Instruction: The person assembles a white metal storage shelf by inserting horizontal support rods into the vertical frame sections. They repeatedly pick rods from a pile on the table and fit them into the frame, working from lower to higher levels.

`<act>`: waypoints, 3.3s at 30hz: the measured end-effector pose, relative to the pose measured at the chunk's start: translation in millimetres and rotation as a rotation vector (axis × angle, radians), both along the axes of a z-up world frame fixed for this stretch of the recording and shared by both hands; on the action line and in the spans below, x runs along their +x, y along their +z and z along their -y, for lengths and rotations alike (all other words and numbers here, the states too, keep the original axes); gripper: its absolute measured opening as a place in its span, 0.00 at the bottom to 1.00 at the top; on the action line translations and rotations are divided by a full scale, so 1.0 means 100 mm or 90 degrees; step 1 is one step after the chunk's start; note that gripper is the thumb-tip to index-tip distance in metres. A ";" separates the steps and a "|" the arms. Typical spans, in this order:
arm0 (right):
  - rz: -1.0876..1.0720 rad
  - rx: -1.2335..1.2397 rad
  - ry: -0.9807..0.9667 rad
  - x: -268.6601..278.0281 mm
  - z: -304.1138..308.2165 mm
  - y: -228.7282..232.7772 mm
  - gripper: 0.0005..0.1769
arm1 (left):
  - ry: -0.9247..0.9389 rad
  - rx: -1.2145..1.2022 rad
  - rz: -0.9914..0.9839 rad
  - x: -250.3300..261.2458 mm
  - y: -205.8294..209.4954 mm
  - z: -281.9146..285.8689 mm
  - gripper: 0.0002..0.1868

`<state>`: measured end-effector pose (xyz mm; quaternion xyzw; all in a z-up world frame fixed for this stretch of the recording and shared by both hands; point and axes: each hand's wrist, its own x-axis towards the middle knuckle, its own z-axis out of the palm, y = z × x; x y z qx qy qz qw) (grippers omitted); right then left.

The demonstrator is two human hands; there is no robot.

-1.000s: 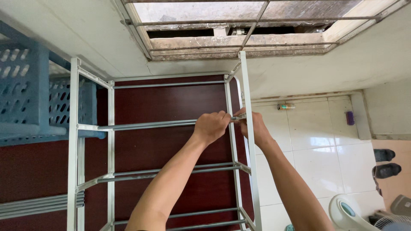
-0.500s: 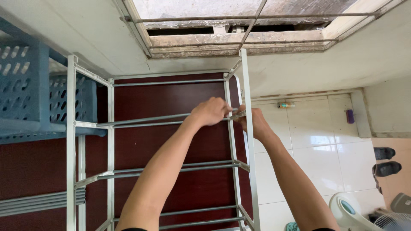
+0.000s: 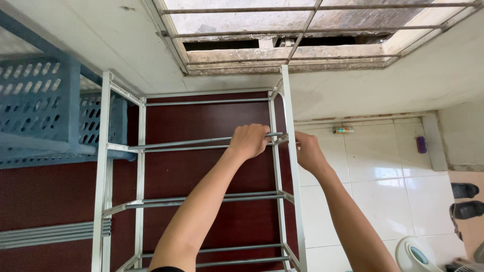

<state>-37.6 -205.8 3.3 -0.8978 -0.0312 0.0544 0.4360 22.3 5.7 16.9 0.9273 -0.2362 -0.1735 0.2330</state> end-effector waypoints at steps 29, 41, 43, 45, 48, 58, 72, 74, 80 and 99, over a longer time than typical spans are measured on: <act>0.138 -0.108 0.231 0.22 -3.66 0.39 0.19 | 0.313 -0.007 0.409 -0.97 0.54 -3.16 0.12; 0.216 -0.189 0.204 0.11 -4.05 -0.29 0.07 | 0.400 -0.287 0.299 -1.18 0.36 -3.24 0.17; 0.212 -0.204 0.198 0.05 -4.02 -0.31 0.07 | 0.387 -0.253 0.291 -1.16 0.35 -3.27 0.18; 0.241 -0.205 0.201 0.03 -3.99 -0.33 0.07 | 0.365 -0.190 0.290 -1.11 0.34 -3.31 0.20; 0.334 -0.214 0.208 0.04 -3.97 -0.41 0.01 | 0.379 -0.188 0.316 -1.06 0.32 -3.31 0.24; 0.445 -0.240 0.275 0.15 -3.95 -0.50 0.05 | 0.442 -0.274 0.157 -1.06 0.35 -3.34 0.28; -0.084 -0.006 0.424 0.69 -3.94 -0.19 0.09 | 0.420 -0.342 0.222 -1.08 0.30 -3.36 0.26; -0.076 -0.012 0.448 0.72 -3.93 -0.16 0.08 | 0.440 -0.355 0.208 -1.08 0.31 -3.34 0.26; 0.071 -0.176 0.286 0.36 -3.81 -0.12 0.10 | 0.462 -0.400 0.219 -1.06 0.34 -3.33 0.25; -0.062 -0.123 0.388 0.60 -3.78 -0.06 0.11 | 0.453 -0.389 0.220 -1.06 0.49 -3.35 0.25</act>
